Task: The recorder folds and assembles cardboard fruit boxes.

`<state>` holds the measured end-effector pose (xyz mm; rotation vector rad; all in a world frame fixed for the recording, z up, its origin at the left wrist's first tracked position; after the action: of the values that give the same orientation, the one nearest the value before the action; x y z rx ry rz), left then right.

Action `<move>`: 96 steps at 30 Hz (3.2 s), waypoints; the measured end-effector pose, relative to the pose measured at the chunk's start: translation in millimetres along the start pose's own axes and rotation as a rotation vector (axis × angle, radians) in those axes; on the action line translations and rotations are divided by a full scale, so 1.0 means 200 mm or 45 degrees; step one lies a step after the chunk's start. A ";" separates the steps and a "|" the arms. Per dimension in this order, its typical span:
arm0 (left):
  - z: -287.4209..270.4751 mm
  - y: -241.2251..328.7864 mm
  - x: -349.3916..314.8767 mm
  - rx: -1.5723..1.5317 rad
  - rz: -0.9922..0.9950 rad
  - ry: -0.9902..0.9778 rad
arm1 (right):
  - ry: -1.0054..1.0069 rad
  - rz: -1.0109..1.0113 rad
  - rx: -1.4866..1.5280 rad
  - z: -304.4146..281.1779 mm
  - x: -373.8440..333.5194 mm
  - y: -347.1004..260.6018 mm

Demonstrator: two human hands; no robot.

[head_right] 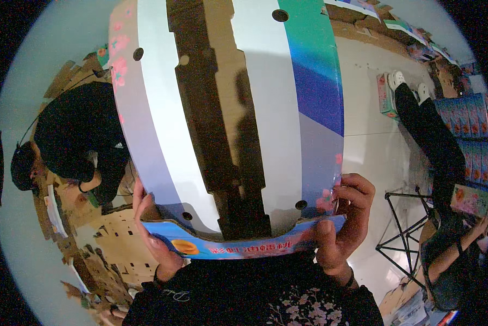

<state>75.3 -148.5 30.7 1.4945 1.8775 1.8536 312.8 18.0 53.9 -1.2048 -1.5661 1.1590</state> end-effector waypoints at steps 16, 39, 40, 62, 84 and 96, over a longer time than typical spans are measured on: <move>0.03 0.00 0.07 -0.282 -0.337 0.140 | -0.344 0.659 0.041 -0.04 0.06 -0.09; -0.34 0.06 0.61 0.297 -0.323 -0.211 | -1.418 -0.262 -0.622 -0.20 0.55 -0.33; -0.35 0.05 0.60 0.292 -0.326 -0.199 | -1.428 -0.287 -0.627 -0.20 0.55 -0.34; -0.51 -0.11 0.87 -0.311 -0.387 0.064 | -0.436 -1.025 -1.045 -0.20 0.66 -0.58; 0.10 0.10 0.59 -1.359 -0.611 0.147 | -0.635 -0.945 -0.937 0.19 0.49 -0.40; -0.02 0.05 0.14 -0.528 -0.481 -0.472 | -0.180 -1.106 -0.741 0.17 0.51 -0.23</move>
<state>64.1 -134.8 54.9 1.1499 1.3823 1.5400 249.5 106.6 98.2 -0.6128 -2.2869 0.2220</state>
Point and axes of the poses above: each hand's wrist, its own x-axis towards the middle knuckle, its own z-axis out of the palm, y = z × x, the point moved 1 cm from there along x, towards the middle knuckle, and after that the axes turned 11 degrees about z, right-handed, at the moved point
